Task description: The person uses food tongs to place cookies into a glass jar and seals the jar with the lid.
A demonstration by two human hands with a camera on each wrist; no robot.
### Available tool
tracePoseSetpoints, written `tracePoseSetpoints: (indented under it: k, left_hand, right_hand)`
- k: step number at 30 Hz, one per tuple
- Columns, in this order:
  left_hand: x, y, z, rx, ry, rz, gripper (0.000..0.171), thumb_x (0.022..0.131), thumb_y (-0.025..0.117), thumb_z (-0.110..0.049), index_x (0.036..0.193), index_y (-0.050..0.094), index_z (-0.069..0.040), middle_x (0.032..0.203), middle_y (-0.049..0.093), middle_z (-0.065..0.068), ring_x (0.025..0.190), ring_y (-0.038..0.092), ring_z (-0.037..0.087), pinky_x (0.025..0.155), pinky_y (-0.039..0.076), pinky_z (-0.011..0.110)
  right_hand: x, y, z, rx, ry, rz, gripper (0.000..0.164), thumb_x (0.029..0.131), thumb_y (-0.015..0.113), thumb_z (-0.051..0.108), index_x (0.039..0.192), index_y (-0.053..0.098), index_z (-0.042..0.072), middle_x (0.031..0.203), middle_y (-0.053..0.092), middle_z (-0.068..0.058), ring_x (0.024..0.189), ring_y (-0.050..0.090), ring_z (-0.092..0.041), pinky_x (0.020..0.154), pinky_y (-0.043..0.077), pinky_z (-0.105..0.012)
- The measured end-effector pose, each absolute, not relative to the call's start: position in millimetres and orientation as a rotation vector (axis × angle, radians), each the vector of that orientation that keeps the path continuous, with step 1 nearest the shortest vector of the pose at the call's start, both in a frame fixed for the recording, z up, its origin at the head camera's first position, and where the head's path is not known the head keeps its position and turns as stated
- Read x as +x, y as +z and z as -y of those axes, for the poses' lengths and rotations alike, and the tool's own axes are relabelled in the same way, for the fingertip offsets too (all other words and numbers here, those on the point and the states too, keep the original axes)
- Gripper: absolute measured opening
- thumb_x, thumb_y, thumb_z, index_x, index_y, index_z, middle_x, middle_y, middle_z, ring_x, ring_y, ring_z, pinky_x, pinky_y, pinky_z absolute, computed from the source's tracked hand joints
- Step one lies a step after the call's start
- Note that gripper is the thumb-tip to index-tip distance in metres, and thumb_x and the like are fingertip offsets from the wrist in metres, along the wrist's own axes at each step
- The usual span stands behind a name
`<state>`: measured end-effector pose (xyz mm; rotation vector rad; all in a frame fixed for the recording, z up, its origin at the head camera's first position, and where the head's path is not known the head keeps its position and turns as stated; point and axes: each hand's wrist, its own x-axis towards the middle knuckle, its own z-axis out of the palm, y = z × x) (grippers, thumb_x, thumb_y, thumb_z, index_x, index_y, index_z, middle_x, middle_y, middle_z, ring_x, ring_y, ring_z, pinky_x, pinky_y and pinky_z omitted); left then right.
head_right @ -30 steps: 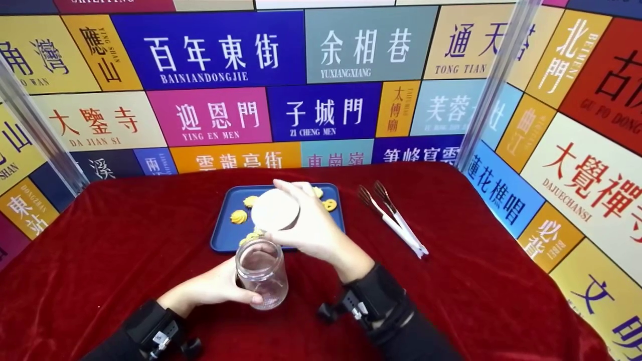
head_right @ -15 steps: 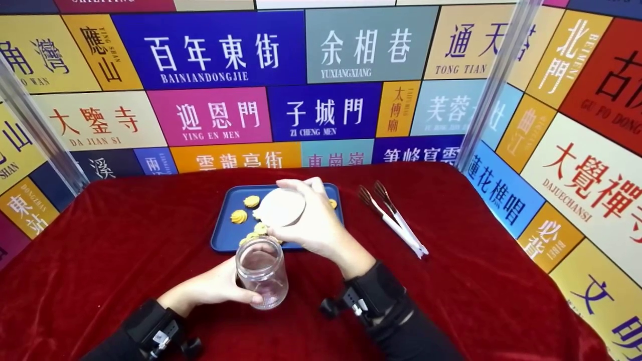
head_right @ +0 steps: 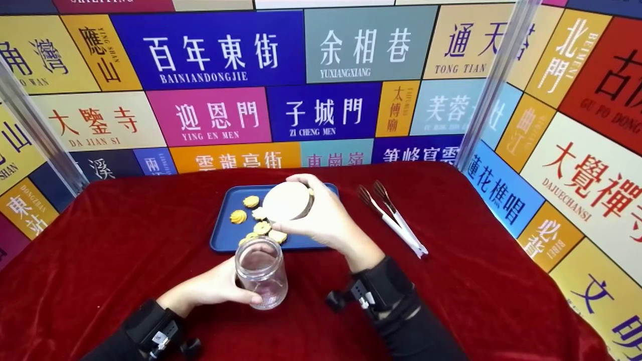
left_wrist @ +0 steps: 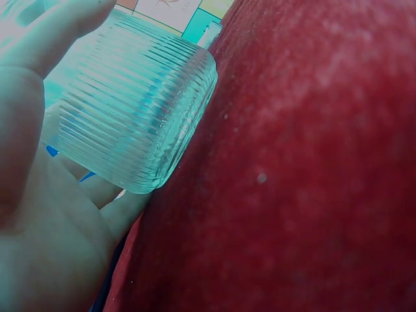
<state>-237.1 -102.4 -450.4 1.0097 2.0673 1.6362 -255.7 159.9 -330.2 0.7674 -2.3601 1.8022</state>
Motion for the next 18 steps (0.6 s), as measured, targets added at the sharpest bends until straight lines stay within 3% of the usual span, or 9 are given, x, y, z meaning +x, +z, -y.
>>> tracePoseSetpoints:
  k: [11, 18]
  left_hand:
    - [-236.5, -450.0, 102.8, 0.991, 1.626, -2.081, 0.090, 0.084, 0.093, -0.020, 0.156, 0.039, -0.019, 0.144, 0.060, -0.003, 0.134, 0.057, 0.016, 0.119, 0.042, 0.035]
    - [-236.9, -449.8, 102.4, 1.015, 1.630, -2.080, 0.087, 0.084, 0.092, -0.019, 0.154, 0.041, -0.018, 0.142, 0.061, -0.001, 0.132, 0.058, 0.017, 0.118, 0.043, 0.035]
  right_hand:
    - [-258.2, -336.1, -160.9, 0.814, 1.674, 2.341, 0.086, 0.069, 0.097, 0.002, 0.145, 0.058, 0.008, 0.137, 0.063, -0.012, 0.119, 0.061, -0.029, 0.099, 0.055, -0.039]
    - [-258.5, -334.4, -164.6, 0.844, 1.283, 2.442, 0.093, 0.065, 0.098, 0.009, 0.148, 0.055, 0.009, 0.136, 0.056, -0.010, 0.122, 0.056, -0.026, 0.105, 0.047, -0.046]
